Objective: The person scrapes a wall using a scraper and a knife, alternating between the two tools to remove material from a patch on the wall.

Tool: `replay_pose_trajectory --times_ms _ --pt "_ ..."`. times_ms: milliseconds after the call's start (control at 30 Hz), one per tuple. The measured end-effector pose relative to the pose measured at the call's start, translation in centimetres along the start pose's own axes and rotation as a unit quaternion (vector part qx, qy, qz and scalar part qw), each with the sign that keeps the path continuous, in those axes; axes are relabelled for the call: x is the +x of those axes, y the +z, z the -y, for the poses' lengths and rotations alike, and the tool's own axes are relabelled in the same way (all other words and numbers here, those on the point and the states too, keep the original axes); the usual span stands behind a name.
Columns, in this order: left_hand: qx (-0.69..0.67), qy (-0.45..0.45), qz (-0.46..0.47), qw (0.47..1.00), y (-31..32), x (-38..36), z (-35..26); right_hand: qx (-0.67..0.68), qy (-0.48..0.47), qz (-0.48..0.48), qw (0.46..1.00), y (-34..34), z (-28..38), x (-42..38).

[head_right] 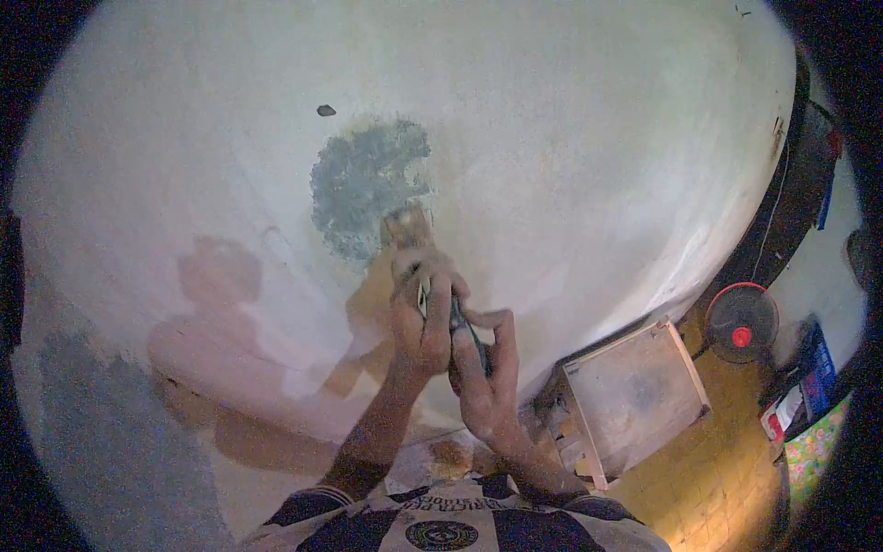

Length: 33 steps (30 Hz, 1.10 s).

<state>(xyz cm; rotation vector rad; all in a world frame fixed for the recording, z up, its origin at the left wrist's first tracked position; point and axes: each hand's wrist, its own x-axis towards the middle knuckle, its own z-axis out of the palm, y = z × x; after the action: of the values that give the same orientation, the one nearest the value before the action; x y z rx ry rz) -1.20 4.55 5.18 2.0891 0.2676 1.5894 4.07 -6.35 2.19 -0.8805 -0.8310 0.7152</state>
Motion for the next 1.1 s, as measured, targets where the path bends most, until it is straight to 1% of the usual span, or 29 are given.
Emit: replay_pose_trajectory --times_ms 33,100,133,200,267,300,400,433,533,633,733,833,933,1033,1100 --pt "-0.005 -0.025 0.0 1.0 0.1 -0.8 0.3 -0.013 0.025 -0.002 1.0 -0.2 -0.4 -0.6" --pt "-0.015 -0.075 -0.002 0.997 0.4 -2.2 0.8 -0.011 0.022 -0.015 1.0 -0.5 -1.6 -0.5" --pt "-0.017 -0.052 0.008 0.998 0.4 -1.7 1.3 -0.01 0.019 -0.021 1.0 -0.5 -2.0 -0.3" --pt "-0.022 -0.022 0.023 0.999 0.2 0.4 0.1 0.004 0.004 -0.016 1.0 -0.4 -0.9 0.2" --pt "-0.005 -0.019 -0.004 1.0 0.8 0.0 0.2 0.017 -0.02 -0.018 1.0 0.1 0.2 0.4" --pt "0.004 -0.015 -0.013 1.0 1.0 -0.3 0.4 0.025 -0.007 -0.022 0.999 -0.3 -0.8 0.0" --pt "-0.011 -0.037 0.03 0.999 1.0 -2.4 1.3 -0.01 0.022 -0.057 0.998 -0.5 -2.5 -1.0" --pt "-0.008 -0.02 0.026 0.999 1.0 -2.1 1.7 -0.011 0.021 -0.052 0.998 -0.7 -2.4 -0.8" --pt "-0.006 -0.031 0.029 0.999 1.2 -1.2 0.8 0.019 0.007 -0.052 0.998 -0.6 -1.5 -0.6" --pt "0.012 -0.044 0.004 0.999 1.5 -2.8 1.0 -0.009 0.015 -0.064 0.998 -0.7 -2.3 -1.2" --pt "0.004 -0.05 0.047 0.998 1.0 -1.8 1.2 0.011 0.008 -0.039 0.999 -1.3 -2.7 -0.7" --pt "0.003 -0.011 0.037 0.999 1.0 -1.7 1.0 -0.01 -0.015 -0.064 0.998 -0.4 -2.7 -0.7" --pt "0.025 -0.011 0.03 0.999 1.2 -2.4 1.6 0.014 -0.006 -0.063 0.998 -0.7 -3.1 -1.1" --pt "-0.024 -0.041 0.062 0.997 0.8 -0.1 1.1 0.022 -0.036 -0.061 0.997 -0.5 -3.1 0.3" --pt "-0.002 -0.016 0.034 0.999 1.0 -0.7 0.9 0.016 -0.025 -0.058 0.998 -0.5 -2.9 -0.3"
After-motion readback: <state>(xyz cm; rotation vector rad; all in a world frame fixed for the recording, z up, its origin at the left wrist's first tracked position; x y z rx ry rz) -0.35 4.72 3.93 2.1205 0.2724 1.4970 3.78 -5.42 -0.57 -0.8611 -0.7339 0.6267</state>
